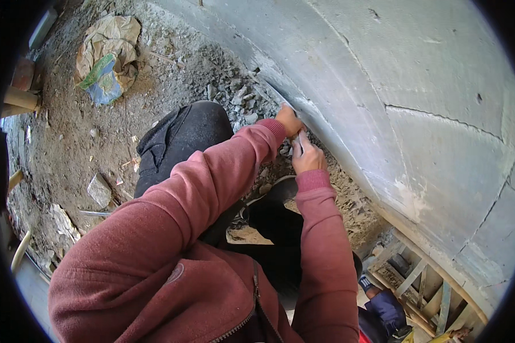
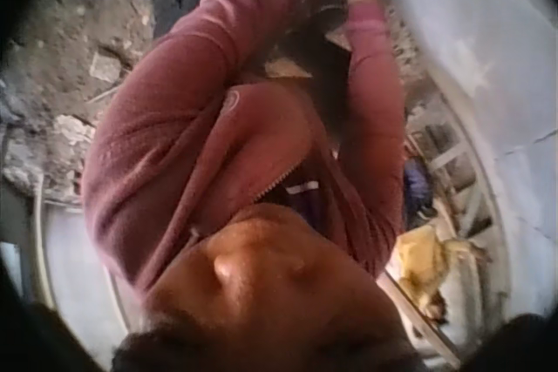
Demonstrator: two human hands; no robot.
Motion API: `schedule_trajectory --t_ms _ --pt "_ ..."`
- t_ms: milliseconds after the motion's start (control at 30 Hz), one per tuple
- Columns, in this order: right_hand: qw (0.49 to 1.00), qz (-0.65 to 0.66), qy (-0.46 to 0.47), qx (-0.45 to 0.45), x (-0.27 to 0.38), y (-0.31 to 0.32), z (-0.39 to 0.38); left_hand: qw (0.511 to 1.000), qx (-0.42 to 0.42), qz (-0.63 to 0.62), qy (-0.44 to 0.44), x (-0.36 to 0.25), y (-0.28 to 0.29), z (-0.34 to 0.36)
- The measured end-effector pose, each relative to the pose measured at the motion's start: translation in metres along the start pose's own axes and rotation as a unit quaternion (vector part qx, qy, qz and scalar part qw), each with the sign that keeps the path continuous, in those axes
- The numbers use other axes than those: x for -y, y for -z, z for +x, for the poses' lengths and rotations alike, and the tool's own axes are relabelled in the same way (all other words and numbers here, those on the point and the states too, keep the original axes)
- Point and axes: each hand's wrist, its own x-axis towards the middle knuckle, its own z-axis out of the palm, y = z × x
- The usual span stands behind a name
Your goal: The person touches a concrete wall by hand and then scrapes along the bottom edge of the wall using a trowel.
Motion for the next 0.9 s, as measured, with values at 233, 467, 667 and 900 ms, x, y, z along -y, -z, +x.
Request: schedule_trajectory --t_ms 233,467,667,900 --pt "0.988 0.12 0.096 0.0 0.016 0.029 -0.004 0.953 0.016 0.272 -0.129 -0.039 0.065 -0.044" --pt "0.983 0.173 0.04 -0.037 0.005 -0.027 0.007 0.986 0.074 0.081 -0.126 -0.142 0.197 -0.18" --pt "0.981 0.074 0.14 0.113 0.001 -0.044 0.007 0.804 -0.243 0.166 -0.517 -0.138 0.187 -0.141" --pt "0.99 0.002 -0.018 0.143 -0.015 -0.057 0.037 0.757 -0.24 0.21 -0.57 -0.109 0.187 -0.106"
